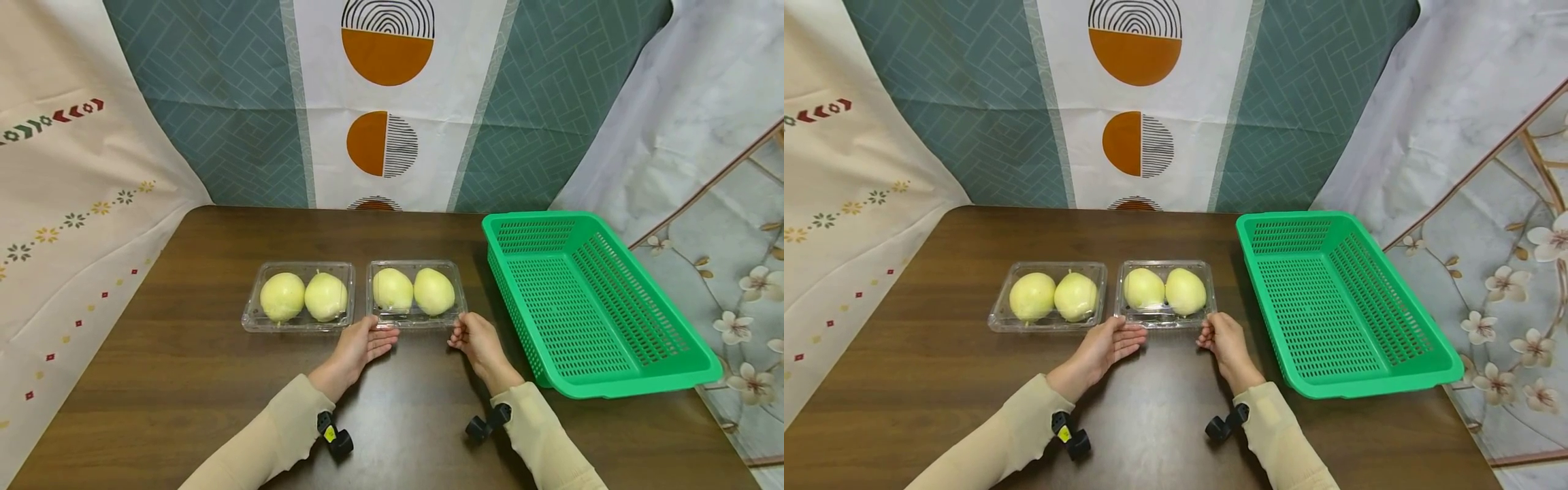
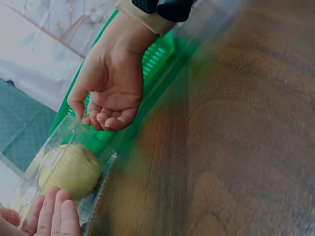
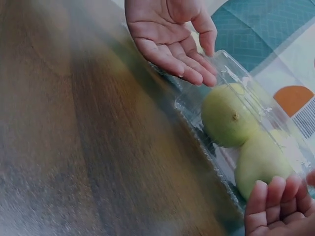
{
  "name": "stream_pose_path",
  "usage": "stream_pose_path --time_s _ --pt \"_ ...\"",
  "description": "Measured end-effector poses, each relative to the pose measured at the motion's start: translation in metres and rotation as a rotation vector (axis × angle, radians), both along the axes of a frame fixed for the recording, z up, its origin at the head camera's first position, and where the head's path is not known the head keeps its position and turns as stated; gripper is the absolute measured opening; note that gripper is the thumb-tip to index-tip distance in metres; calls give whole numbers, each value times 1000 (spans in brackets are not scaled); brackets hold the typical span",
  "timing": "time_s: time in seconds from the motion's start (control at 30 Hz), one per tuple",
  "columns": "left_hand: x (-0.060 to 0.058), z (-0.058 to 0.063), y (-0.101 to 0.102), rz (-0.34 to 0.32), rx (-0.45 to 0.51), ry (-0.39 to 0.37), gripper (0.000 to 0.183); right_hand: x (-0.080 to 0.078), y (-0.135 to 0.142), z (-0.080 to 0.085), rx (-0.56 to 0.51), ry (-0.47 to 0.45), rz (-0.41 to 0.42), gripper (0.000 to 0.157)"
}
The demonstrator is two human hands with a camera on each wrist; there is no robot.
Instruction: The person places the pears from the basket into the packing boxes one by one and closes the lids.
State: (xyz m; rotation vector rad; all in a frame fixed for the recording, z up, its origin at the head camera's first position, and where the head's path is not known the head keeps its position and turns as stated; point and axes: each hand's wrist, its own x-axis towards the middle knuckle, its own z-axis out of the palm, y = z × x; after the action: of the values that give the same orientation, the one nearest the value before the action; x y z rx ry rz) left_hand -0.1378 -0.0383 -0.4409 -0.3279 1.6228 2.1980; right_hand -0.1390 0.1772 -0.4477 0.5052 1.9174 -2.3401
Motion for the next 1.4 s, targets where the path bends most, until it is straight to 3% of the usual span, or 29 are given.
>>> stream_pose_path --time_s 0.33,0.47,0.73,0.97,1.1,1.27,1.4 --pt "2 0 0 25 -22 1 35 3 -5 -3 -11 23 -34 25" --pt "3 1 -2 3 -26 -10 35 5 -5 -3 0 17 -44 24" --pt "6 10 -8 -100 -82 1 46 8 -7 0 59 26 -40 26" --pt "12 15 -11 -257 -220 15 57 12 -7 7 263 35 -85 21" --pt "16 18 -12 -288 -263 20 54 13 -8 10 354 17 -92 19" --pt "17 27 -14 -336 -275 45 49 14 -7 15 481 24 -76 32" --pt "17 35 -15 -378 -263 93 44 13 -7 17 502 69 -92 40"
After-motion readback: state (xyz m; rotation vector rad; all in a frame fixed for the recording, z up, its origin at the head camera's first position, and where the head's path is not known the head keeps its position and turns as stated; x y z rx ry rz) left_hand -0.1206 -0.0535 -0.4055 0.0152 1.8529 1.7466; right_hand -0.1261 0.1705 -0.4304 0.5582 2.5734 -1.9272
